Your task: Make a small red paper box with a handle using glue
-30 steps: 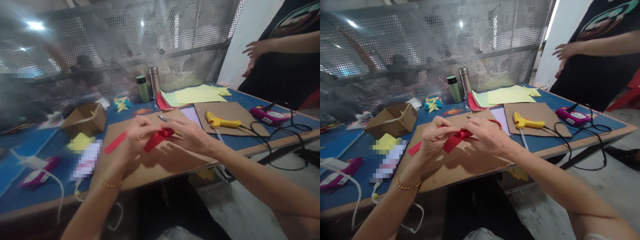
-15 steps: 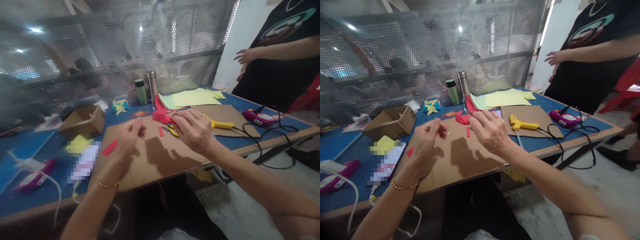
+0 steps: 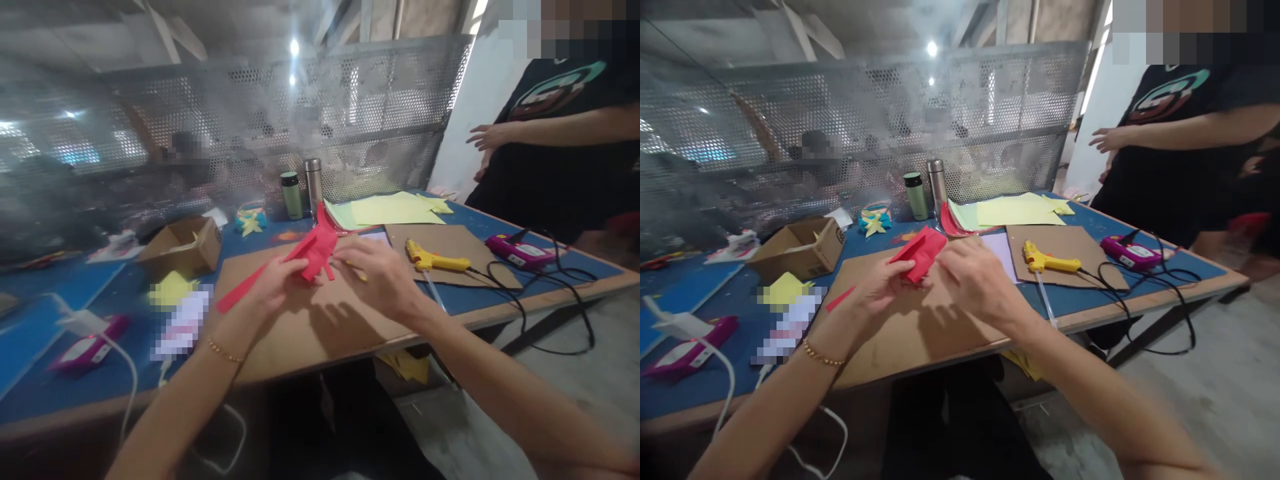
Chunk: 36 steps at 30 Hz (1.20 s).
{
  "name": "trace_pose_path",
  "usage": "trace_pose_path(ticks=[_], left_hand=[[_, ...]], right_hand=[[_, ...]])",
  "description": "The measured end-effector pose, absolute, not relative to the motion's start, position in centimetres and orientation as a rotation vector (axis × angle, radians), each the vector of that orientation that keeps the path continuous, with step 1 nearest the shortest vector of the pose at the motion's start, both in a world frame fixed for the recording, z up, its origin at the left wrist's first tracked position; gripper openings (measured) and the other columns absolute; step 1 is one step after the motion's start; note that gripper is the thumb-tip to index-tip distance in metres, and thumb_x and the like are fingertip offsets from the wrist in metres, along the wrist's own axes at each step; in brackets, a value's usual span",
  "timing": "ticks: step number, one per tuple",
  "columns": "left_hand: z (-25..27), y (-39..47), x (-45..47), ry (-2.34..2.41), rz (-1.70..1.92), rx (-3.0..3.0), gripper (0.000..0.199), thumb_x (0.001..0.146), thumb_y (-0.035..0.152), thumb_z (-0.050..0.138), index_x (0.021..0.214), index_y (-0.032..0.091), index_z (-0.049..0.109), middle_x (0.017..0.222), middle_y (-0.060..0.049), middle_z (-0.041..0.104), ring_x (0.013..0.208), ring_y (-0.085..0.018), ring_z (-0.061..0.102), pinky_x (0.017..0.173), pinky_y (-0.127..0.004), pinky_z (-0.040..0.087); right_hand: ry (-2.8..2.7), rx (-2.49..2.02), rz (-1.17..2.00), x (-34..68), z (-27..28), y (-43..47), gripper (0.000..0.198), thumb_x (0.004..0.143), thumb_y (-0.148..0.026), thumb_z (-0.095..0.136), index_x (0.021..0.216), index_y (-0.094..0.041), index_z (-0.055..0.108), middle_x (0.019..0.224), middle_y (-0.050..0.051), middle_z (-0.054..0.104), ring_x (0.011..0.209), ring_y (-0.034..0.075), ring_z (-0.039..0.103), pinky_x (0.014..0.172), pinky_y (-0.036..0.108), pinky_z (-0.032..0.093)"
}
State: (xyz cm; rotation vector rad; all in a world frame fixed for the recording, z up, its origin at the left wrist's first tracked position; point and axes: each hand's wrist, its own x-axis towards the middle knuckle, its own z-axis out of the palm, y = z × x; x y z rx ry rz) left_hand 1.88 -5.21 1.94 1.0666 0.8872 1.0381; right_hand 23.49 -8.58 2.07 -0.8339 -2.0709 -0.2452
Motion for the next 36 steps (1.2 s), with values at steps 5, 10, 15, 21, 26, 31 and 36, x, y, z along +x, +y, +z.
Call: trace_pose_path(ticks=[5,10,15,21,26,31,36], left_hand=[[3.0,-4.5,-0.2,0.866,0.966,1.171,0.036,0.07,0.017,0.081,0.106,0.014,0.077,0.086,-0.008,0.076,0.063,-0.015,0.066,0.066,-0.033,0.059],[2.0,-4.5,-0.9,0.892,0.886,1.347,0.038,0.069,0.017,0.077,0.107,0.014,0.081,0.085,-0.008,0.078,0.064,-0.014,0.067,0.06,-0.025,0.053],[1.1,-4.5,-0.8,0.932,0.873,1.325,0.047,0.069,0.019,0.08,0.115,0.015,0.079,0.079,-0.007,0.077,0.055,-0.013,0.061,0.052,-0.025,0.049],[0.6,-4.3,-0.1,1.012,1.009,1.083,0.049,0.065,0.019,0.088,0.113,0.013,0.076,0.078,-0.007,0.076,0.051,-0.01,0.058,0.052,-0.024,0.048],[-0.5,-3.2,-0.8,0.963,1.171,1.122,0.04,0.061,0.019,0.09,0.099,0.014,0.078,0.089,-0.008,0.08,0.069,-0.016,0.069,0.066,-0.029,0.055],[-0.8,-2.7,-1.0,0.949,1.265,1.203,0.038,0.062,0.021,0.091,0.097,0.015,0.077,0.093,-0.007,0.08,0.074,-0.015,0.07,0.073,-0.028,0.055],[-0.3,-3.0,-0.6,0.979,1.26,1.159,0.031,0.061,0.012,0.088,0.088,0.016,0.074,0.087,-0.005,0.077,0.075,-0.016,0.07,0.074,-0.03,0.057]], right_hand=[[-1.719,-1.177,0.225,22.9,3.3,-5.5,0.021,0.094,-0.03,0.06,0.104,-0.016,0.072,0.103,0.013,0.076,0.091,0.023,0.068,0.083,0.038,0.051],[-1.711,-1.253,0.775,19.7,2.3,-3.8,0.03,0.08,-0.026,0.066,0.108,-0.015,0.07,0.091,0.005,0.073,0.079,0.018,0.065,0.07,0.031,0.052],[-1.544,-1.042,1.082,19.0,0.5,-3.3,0.036,0.071,-0.022,0.066,0.106,-0.016,0.065,0.087,0.001,0.067,0.075,0.015,0.062,0.057,0.025,0.047],[-1.407,-1.008,1.154,19.2,-1.4,-2.2,0.043,0.072,-0.022,0.074,0.114,-0.019,0.061,0.094,0.001,0.066,0.075,0.015,0.061,0.053,0.024,0.047],[-1.362,-1.05,1.228,19.2,-1.4,-2.0,0.047,0.077,-0.027,0.08,0.119,-0.019,0.06,0.093,0.004,0.069,0.074,0.016,0.065,0.058,0.027,0.052],[-1.367,-1.073,1.346,19.0,-1.0,-2.0,0.033,0.076,-0.023,0.082,0.099,-0.02,0.058,0.072,-0.001,0.066,0.057,0.012,0.058,0.055,0.028,0.049],[-1.385,-1.057,1.348,18.8,-0.9,-2.3,0.026,0.08,-0.014,0.074,0.094,-0.022,0.054,0.066,-0.004,0.065,0.056,0.012,0.057,0.055,0.026,0.045]])
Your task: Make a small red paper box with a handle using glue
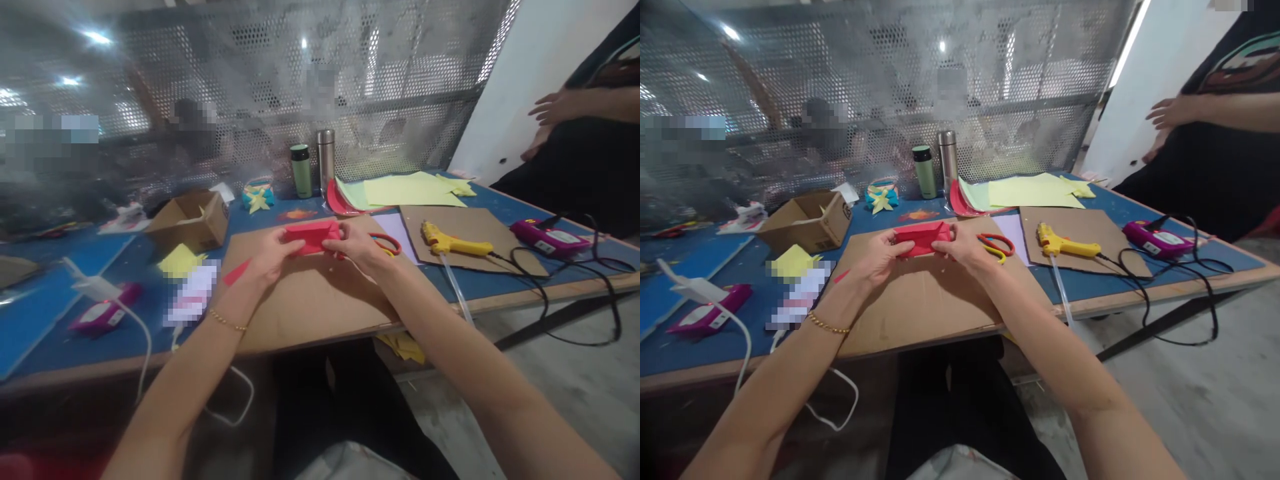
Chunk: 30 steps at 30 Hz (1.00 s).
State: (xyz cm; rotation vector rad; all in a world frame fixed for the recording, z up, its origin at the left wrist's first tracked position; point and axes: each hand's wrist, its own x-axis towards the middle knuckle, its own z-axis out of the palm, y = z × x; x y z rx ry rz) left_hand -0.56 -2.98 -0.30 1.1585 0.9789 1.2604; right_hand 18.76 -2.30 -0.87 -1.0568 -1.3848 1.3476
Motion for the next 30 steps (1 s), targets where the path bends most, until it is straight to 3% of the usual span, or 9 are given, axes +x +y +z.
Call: trace_pose_path(ticks=[6,12,18,23,30], left_hand=[[-0.6,-2.4,-0.9,0.995,1.326,1.167,0.033,0.059,0.01,0.085,0.089,0.015,0.074,0.085,-0.004,0.077,0.073,-0.014,0.069,0.072,-0.026,0.055],[-0.9,-1.8,-1.5,1.002,1.362,1.205,0.041,0.057,0.014,0.088,0.095,0.015,0.073,0.095,-0.006,0.079,0.082,-0.018,0.071,0.079,-0.031,0.056],[-0.7,-2.0,-1.2,0.961,1.339,1.18,0.031,0.057,0.019,0.088,0.085,0.015,0.076,0.085,-0.004,0.078,0.075,-0.015,0.069,0.072,-0.027,0.053],[-0.7,-1.9,-1.1,0.969,1.374,1.169,0.031,0.055,0.016,0.088,0.083,0.015,0.076,0.078,-0.003,0.076,0.073,-0.015,0.069,0.072,-0.026,0.054],[-0.8,-2.1,-1.0,0.954,1.36,1.204,0.032,0.055,0.017,0.089,0.084,0.016,0.076,0.087,-0.005,0.079,0.077,-0.017,0.071,0.072,-0.026,0.054]], right_hand=[[-1.427,-0.962,1.36,19.0,-0.6,-2.9,0.022,0.081,-0.012,0.074,0.095,-0.019,0.058,0.066,-0.003,0.066,0.058,0.01,0.059,0.055,0.022,0.044],[-1.297,-0.968,1.4,19.1,-0.8,-2.7,0.022,0.088,-0.033,0.079,0.09,-0.021,0.061,0.068,-0.001,0.067,0.053,0.011,0.059,0.049,0.021,0.043],[-1.351,-0.997,1.335,18.8,-1.4,-2.1,0.014,0.084,-0.016,0.074,0.086,-0.02,0.06,0.065,-0.004,0.065,0.052,0.01,0.059,0.047,0.019,0.04],[-1.379,-0.95,1.332,18.8,-1.1,-2.3,0.016,0.08,-0.012,0.072,0.089,-0.02,0.061,0.064,-0.005,0.064,0.052,0.01,0.058,0.049,0.02,0.041],[-1.323,-1.015,1.348,18.5,-0.7,-2.6,0.019,0.075,-0.014,0.074,0.088,-0.021,0.063,0.066,-0.002,0.067,0.053,0.013,0.059,0.047,0.024,0.045]])
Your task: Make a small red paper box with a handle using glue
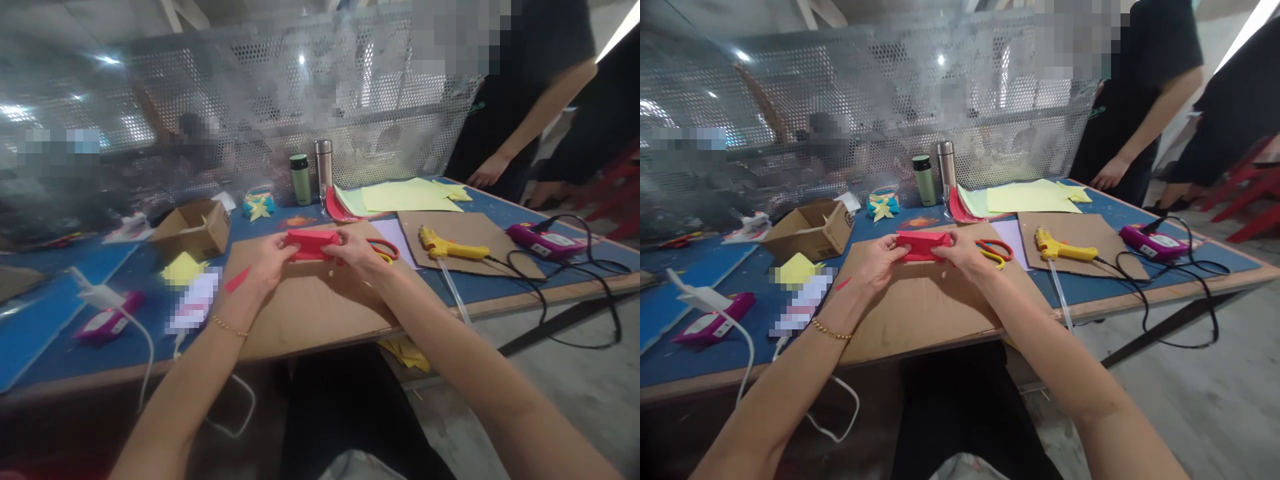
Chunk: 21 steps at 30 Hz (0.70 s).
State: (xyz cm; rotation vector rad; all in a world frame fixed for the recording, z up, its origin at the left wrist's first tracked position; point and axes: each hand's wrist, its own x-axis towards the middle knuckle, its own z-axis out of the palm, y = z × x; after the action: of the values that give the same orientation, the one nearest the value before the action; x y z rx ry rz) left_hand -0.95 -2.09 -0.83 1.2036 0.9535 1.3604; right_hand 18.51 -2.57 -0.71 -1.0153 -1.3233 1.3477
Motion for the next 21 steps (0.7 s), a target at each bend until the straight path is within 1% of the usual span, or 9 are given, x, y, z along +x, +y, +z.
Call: trace_pose_path(ticks=[5,10,13,16,19,21], left_hand=[[-0.7,-2.0,-0.8,0.912,1.324,1.159,0.031,0.054,0.014,0.089,0.083,0.016,0.075,0.084,-0.005,0.078,0.078,-0.017,0.071,0.073,-0.027,0.054],[-0.5,-2.1,-0.8,0.917,1.356,1.127,0.03,0.051,0.013,0.09,0.076,0.017,0.074,0.076,-0.003,0.076,0.067,-0.014,0.065,0.067,-0.025,0.052],[-0.6,-2.2,-1.0,0.954,1.301,1.168,0.027,0.055,0.019,0.091,0.078,0.016,0.076,0.076,-0.003,0.075,0.063,-0.012,0.061,0.062,-0.024,0.048],[-0.8,-2.1,-1.2,1.0,1.254,1.192,0.026,0.058,0.022,0.09,0.08,0.015,0.078,0.073,-0.003,0.073,0.06,-0.011,0.058,0.058,-0.024,0.044],[-0.9,-2.1,-1.1,0.998,1.29,1.189,0.027,0.056,0.018,0.088,0.081,0.015,0.079,0.077,-0.003,0.075,0.063,-0.012,0.06,0.059,-0.024,0.046],[-0.9,-2.1,-1.0,0.993,1.315,1.188,0.025,0.056,0.016,0.086,0.08,0.015,0.08,0.078,-0.003,0.075,0.066,-0.012,0.061,0.06,-0.024,0.047]], right_hand=[[-1.335,-0.959,1.361,18.7,-1.1,-2.4,0.021,0.07,-0.017,0.076,0.087,-0.022,0.064,0.074,-0.002,0.069,0.058,0.012,0.06,0.053,0.025,0.048],[-1.376,-0.918,1.367,18.9,-1.7,-2.2,0.026,0.069,-0.022,0.078,0.092,-0.022,0.065,0.073,-0.002,0.067,0.061,0.014,0.06,0.054,0.026,0.046],[-1.358,-0.921,1.334,18.9,-2.0,-2.0,0.026,0.068,-0.021,0.076,0.092,-0.021,0.065,0.075,-0.001,0.068,0.063,0.014,0.06,0.054,0.025,0.045],[-1.322,-0.891,1.293,18.9,-2.1,-1.9,0.031,0.066,-0.018,0.076,0.096,-0.02,0.066,0.082,0.0,0.071,0.068,0.014,0.061,0.055,0.024,0.046],[-1.368,-0.85,1.285,19.0,-2.0,-1.9,0.037,0.067,-0.019,0.075,0.103,-0.02,0.066,0.088,0.001,0.072,0.071,0.014,0.062,0.054,0.023,0.046],[-1.41,-0.846,1.274,19.1,-1.9,-2.1,0.037,0.069,-0.02,0.075,0.105,-0.019,0.066,0.088,0.0,0.071,0.068,0.012,0.061,0.053,0.023,0.046]])
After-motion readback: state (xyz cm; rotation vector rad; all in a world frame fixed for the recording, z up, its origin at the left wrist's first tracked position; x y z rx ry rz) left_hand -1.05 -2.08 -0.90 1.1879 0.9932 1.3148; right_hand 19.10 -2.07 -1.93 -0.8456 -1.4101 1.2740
